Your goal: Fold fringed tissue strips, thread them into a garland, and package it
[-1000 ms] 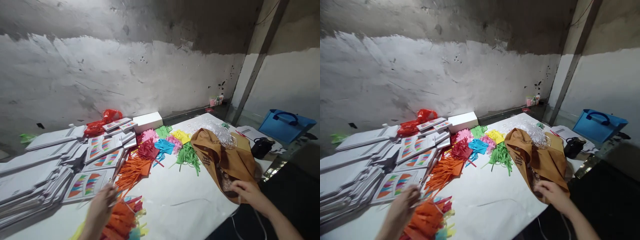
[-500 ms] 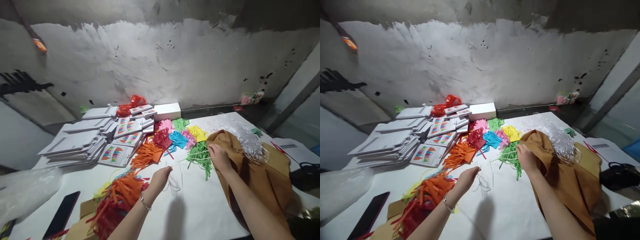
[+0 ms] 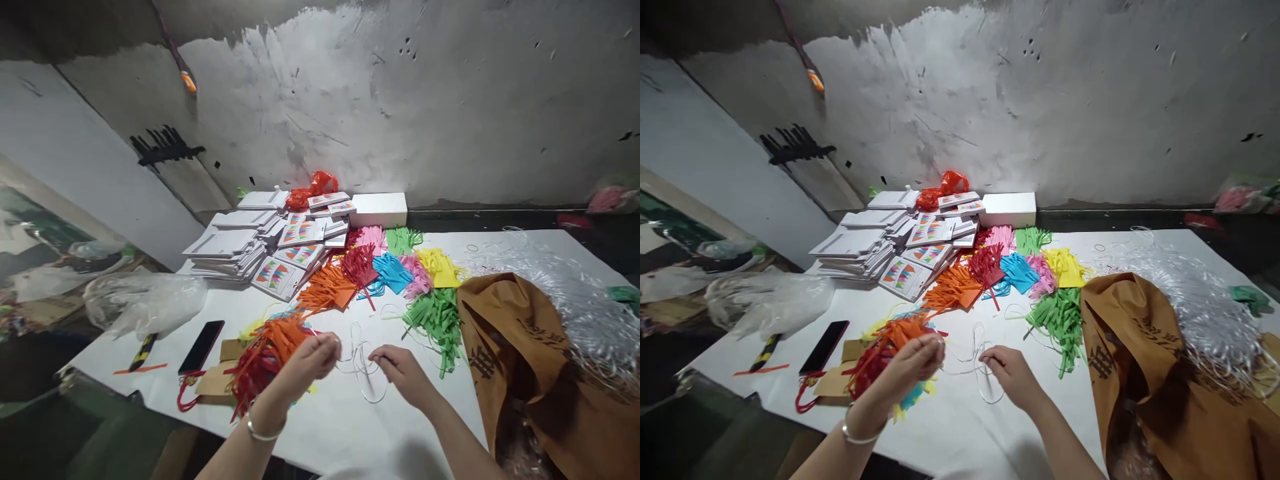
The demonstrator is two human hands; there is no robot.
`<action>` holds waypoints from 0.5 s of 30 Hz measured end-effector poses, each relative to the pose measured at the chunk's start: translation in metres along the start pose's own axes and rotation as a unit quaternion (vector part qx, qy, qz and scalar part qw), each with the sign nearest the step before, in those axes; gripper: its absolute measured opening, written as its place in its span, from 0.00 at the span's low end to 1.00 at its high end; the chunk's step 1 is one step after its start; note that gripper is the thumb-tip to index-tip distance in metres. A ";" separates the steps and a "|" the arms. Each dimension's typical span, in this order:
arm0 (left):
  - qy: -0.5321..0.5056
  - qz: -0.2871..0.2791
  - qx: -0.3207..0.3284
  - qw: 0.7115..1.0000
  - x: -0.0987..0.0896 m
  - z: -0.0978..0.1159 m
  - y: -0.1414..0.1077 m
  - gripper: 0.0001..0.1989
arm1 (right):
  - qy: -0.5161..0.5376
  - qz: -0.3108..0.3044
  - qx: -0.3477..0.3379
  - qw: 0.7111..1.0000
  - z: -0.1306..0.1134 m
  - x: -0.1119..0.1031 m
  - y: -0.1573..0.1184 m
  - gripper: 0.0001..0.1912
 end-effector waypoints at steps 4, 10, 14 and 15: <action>-0.072 0.162 0.029 0.984 -0.045 0.021 -0.021 0.20 | 0.021 0.050 0.050 0.997 0.027 -0.056 -0.015 0.19; -0.137 0.233 0.064 0.961 -0.072 0.033 -0.045 0.17 | 0.012 0.218 0.135 0.966 0.070 -0.142 -0.052 0.22; -0.127 0.214 0.048 0.967 -0.076 0.034 -0.052 0.18 | -0.006 0.297 0.156 0.942 0.071 -0.164 -0.073 0.22; -0.124 0.207 0.045 0.969 -0.077 0.034 -0.053 0.18 | -0.008 0.322 0.157 0.934 0.071 -0.168 -0.078 0.22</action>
Point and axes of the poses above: each hand's wrist, its own y-axis towards the middle knuckle, its own x-axis out of the palm, z = x × y, the point moved 4 cm from there along y, towards the middle knuckle, and after that the axes turned 14 degrees about x, right-handed, at the moved point
